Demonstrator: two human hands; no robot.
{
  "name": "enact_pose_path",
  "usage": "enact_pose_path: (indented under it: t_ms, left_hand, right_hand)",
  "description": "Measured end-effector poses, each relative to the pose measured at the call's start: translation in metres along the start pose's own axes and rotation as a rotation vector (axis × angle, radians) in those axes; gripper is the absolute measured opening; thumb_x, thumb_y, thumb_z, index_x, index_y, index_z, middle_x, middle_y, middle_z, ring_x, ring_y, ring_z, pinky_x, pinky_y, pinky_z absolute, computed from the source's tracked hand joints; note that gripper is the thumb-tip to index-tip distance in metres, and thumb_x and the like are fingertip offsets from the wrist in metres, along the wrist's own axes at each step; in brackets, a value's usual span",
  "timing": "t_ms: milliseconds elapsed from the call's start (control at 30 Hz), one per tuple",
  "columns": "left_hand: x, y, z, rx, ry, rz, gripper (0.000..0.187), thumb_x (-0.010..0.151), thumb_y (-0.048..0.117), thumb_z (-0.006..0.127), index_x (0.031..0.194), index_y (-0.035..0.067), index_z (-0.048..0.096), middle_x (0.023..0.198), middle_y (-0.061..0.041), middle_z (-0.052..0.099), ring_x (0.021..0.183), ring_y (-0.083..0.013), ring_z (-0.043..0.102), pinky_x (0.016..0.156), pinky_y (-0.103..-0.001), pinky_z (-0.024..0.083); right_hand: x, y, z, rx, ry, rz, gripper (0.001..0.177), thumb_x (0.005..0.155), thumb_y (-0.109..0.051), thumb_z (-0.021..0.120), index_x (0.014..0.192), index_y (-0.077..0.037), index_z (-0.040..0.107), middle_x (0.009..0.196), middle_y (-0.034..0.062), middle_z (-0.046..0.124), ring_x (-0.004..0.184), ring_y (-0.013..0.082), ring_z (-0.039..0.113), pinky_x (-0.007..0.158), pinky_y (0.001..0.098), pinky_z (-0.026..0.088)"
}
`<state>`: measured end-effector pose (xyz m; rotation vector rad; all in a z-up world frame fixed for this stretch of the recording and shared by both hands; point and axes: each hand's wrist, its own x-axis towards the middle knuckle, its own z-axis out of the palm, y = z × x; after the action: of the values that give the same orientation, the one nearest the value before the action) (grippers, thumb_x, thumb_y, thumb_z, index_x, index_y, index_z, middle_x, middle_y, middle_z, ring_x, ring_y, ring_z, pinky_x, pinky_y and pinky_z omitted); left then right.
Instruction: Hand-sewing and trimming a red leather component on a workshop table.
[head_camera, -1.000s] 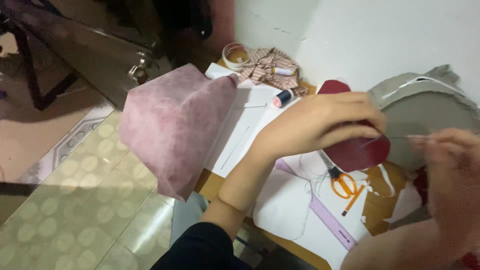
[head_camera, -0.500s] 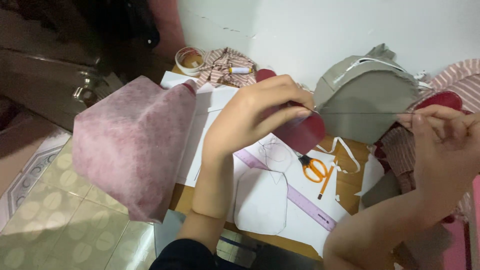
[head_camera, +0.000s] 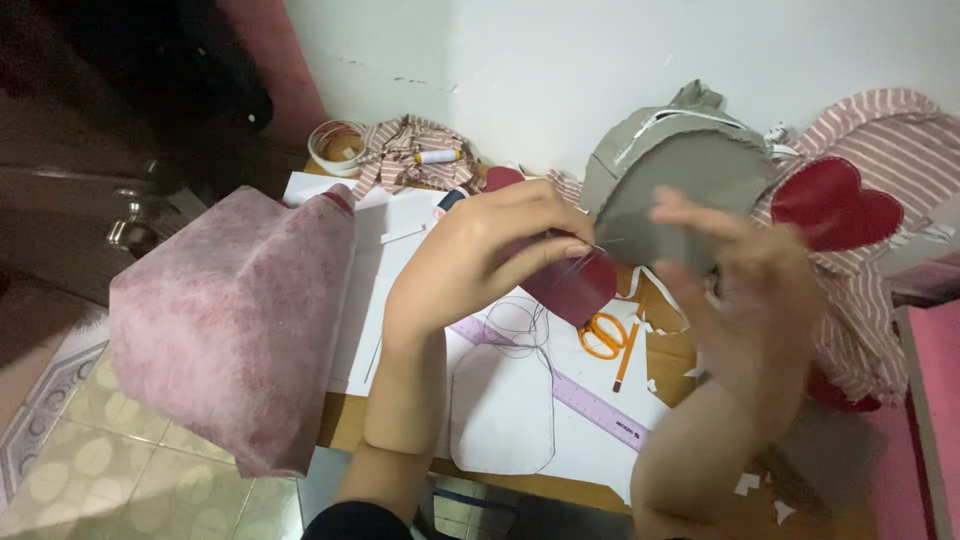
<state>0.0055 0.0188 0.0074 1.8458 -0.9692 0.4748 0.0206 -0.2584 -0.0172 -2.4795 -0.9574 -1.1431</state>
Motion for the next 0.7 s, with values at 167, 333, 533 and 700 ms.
enact_pose_path:
  t_ms: [167,333,533,700]
  left_hand:
    - [0.001,-0.001,0.006,0.041,0.009,-0.024,0.012,0.112,0.012,0.061,0.115,0.006,0.07,0.106,-0.008,0.069,0.095,-0.0242,0.067,0.086,-0.034,0.051]
    - [0.002,-0.001,0.003,0.021,-0.007,-0.02,0.015,0.113,0.015,0.059,0.115,0.005,0.07,0.106,-0.007,0.069,0.098,-0.0233,0.067,0.089,-0.033,0.051]
    - [0.002,0.0,0.006,0.021,-0.01,-0.021,0.014,0.113,0.014,0.059,0.114,0.006,0.07,0.103,-0.007,0.067,0.094,-0.0229,0.065,0.086,-0.033,0.05]
    - [0.004,0.0,0.007,0.025,-0.028,-0.011,0.015,0.113,0.015,0.059,0.115,0.005,0.07,0.102,-0.007,0.067,0.092,-0.0232,0.065,0.084,-0.033,0.05]
  right_hand:
    - [0.02,-0.041,0.003,0.968,-0.007,0.279,0.049,0.102,0.016,0.063,0.092,-0.012,0.023,0.117,0.0258,0.074,0.118,0.0412,0.078,0.101,0.04,0.062]
    - [0.017,-0.036,0.005,0.936,-0.032,0.324,0.046,0.103,0.014,0.061,0.09,-0.012,0.025,0.115,0.0263,0.076,0.11,0.0329,0.079,0.094,0.0341,0.061]
    - [0.017,-0.031,0.008,0.951,-0.03,0.318,0.054,0.098,0.016,0.067,0.088,-0.013,0.022,0.111,0.027,0.076,0.101,0.0275,0.076,0.087,0.0308,0.056]
    - [0.015,-0.029,0.011,0.834,-0.017,0.275,0.058,0.099,0.014,0.071,0.089,-0.013,0.022,0.105,0.0187,0.077,0.074,0.013,0.058,0.066,0.0228,0.034]
